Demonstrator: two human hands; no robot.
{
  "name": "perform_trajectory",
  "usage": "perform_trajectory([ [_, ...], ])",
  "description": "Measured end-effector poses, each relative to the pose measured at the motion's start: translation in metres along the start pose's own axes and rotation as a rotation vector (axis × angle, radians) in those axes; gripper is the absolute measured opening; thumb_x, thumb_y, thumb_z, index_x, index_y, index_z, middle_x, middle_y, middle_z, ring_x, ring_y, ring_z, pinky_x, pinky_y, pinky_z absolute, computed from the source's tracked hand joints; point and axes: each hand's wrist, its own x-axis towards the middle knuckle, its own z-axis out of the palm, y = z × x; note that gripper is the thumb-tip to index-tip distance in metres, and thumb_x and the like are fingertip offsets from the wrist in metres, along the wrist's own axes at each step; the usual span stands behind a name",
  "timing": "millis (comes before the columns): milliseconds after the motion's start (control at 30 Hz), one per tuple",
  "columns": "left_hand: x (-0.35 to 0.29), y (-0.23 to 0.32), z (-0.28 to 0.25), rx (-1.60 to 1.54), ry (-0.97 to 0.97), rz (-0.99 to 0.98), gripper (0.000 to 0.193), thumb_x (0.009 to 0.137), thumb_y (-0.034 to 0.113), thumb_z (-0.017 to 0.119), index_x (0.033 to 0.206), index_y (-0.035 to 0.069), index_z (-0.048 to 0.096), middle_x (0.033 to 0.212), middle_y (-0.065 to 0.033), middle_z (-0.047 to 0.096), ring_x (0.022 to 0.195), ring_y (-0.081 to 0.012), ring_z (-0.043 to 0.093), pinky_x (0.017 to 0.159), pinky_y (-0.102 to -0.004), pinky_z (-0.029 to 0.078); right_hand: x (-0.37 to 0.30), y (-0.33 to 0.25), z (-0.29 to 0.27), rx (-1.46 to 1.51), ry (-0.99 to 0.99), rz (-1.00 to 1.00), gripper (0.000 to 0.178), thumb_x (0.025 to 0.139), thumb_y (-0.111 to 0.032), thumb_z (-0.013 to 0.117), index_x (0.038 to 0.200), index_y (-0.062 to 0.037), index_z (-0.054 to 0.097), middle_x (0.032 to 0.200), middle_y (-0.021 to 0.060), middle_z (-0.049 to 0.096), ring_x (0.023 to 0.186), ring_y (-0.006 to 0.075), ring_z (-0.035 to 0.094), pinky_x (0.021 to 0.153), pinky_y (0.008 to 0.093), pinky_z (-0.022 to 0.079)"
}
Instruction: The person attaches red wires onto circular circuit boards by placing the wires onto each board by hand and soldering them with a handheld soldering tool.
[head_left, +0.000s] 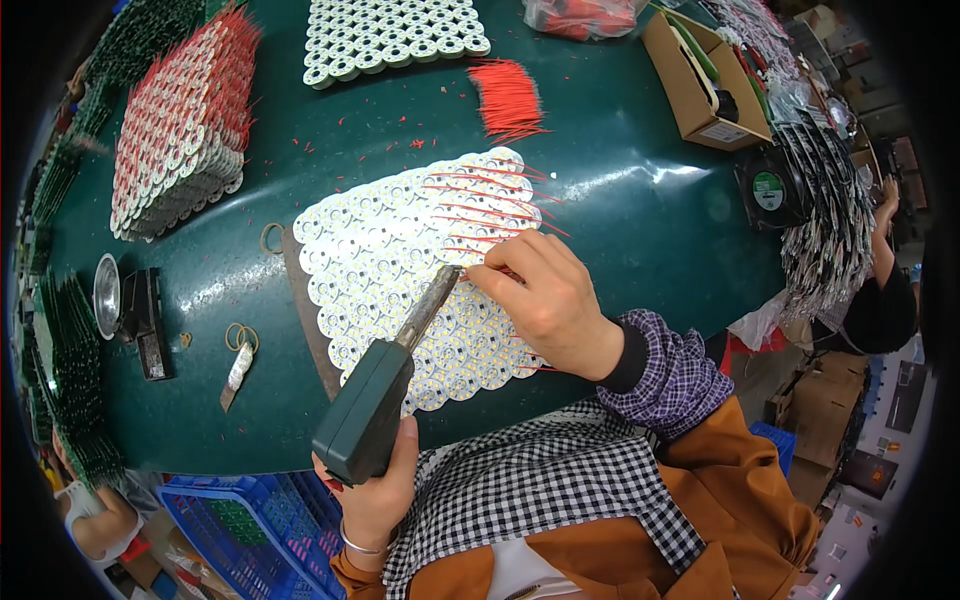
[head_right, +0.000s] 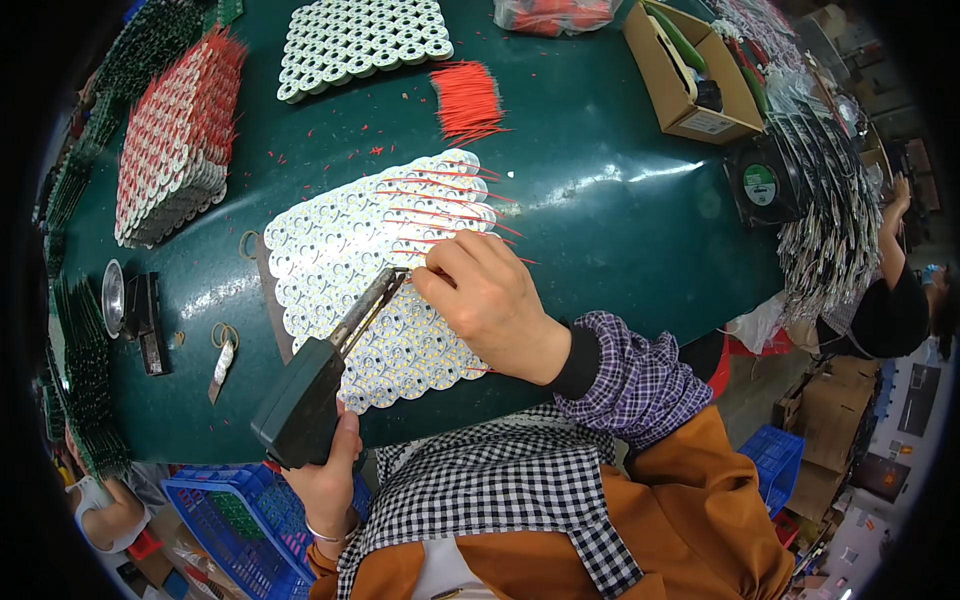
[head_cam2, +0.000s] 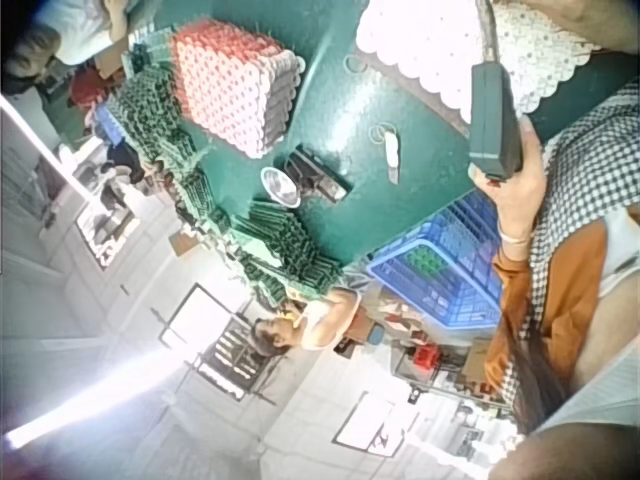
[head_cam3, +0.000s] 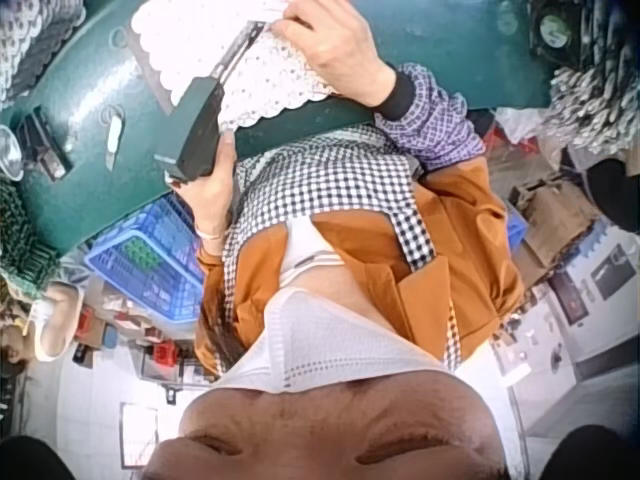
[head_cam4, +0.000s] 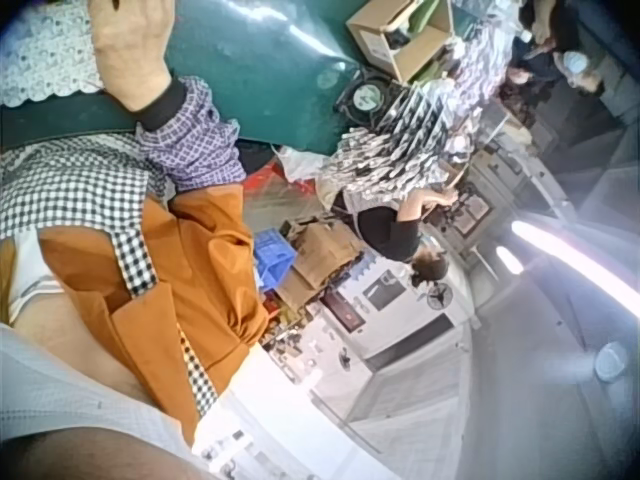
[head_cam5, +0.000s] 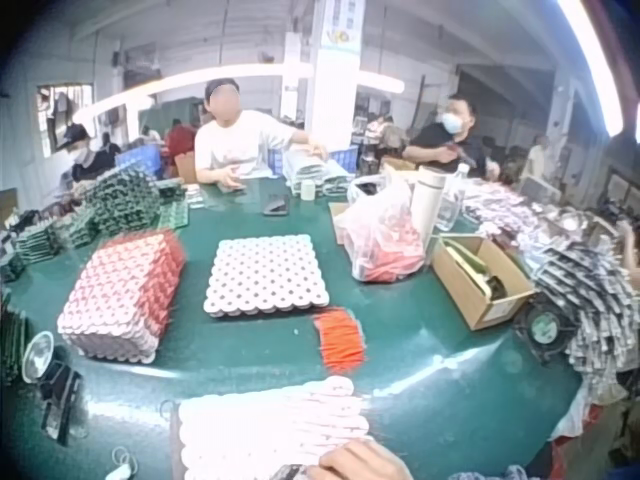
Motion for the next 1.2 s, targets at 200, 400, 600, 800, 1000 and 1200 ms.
perform_trajectory([
  [200,-0.004,-0.003,-0.001,0.082,-0.007,0.060,0.022,0.086,-0.006,0.071,0.108,-0.005,0.065,0.085,-0.0061,0.066,0.061,-0.0096,0.059,0.052,-0.0232,0.047,0.000,0.000,0.000,0.005,0.002,0.000,0.016,0.077,-0.006,0.066,0.093,-0.0025,0.067,0.088,0.0058,0.056,0.084,0.0217,0.058,0.074,0.0345,0.048],
  [400,-0.009,0.017,-0.001,-0.167,0.157,-0.056,0.031,0.085,-0.012,0.068,0.116,-0.007,0.063,0.097,-0.0122,0.069,0.060,-0.0105,0.058,0.050,-0.0237,0.046,0.000,-0.002,-0.004,0.006,-0.038,0.013,0.016,0.077,-0.006,0.066,0.093,-0.0023,0.067,0.088,0.0064,0.058,0.086,0.0220,0.059,0.074,0.0343,0.048],
  [600,-0.013,0.004,-0.005,-0.152,0.136,-0.014,0.040,0.085,-0.013,0.067,0.124,-0.007,0.060,0.109,-0.0166,0.070,0.060,-0.0109,0.058,0.050,-0.0239,0.046,0.003,-0.011,-0.013,0.030,0.005,0.012,0.016,0.078,-0.006,0.067,0.094,-0.0017,0.069,0.086,0.0056,0.061,0.082,0.0218,0.061,0.071,0.0345,0.048],
  [800,-0.014,0.002,-0.010,-0.034,0.053,-0.038,0.039,0.086,-0.010,0.069,0.123,-0.006,0.062,0.107,-0.0142,0.072,0.063,-0.0106,0.060,0.053,-0.0235,0.048,-0.001,-0.008,-0.003,0.085,0.043,0.022,0.019,0.075,0.000,0.072,0.094,-0.0020,0.073,0.084,0.0061,0.064,0.074,0.0214,0.063,0.064,0.0341,0.050],
  [1000,-0.015,-0.001,-0.011,-0.003,0.023,-0.050,0.038,0.086,-0.008,0.071,0.123,-0.005,0.064,0.105,-0.0119,0.072,0.066,-0.0097,0.061,0.057,-0.0236,0.049,-0.002,-0.008,-0.001,0.078,0.003,0.017,0.018,0.077,-0.004,0.068,0.094,-0.0006,0.070,0.086,0.0061,0.061,0.081,0.0217,0.062,0.070,0.0339,0.051],
  [1200,-0.017,-0.007,-0.012,0.055,-0.005,-0.015,0.034,0.086,-0.006,0.073,0.119,-0.005,0.066,0.100,-0.0095,0.071,0.067,-0.0101,0.061,0.057,-0.0239,0.048,-0.003,-0.008,0.000,0.063,-0.003,0.012,0.019,0.076,-0.004,0.068,0.095,0.0003,0.069,0.088,0.0068,0.061,0.082,0.0220,0.061,0.071,0.0342,0.051],
])
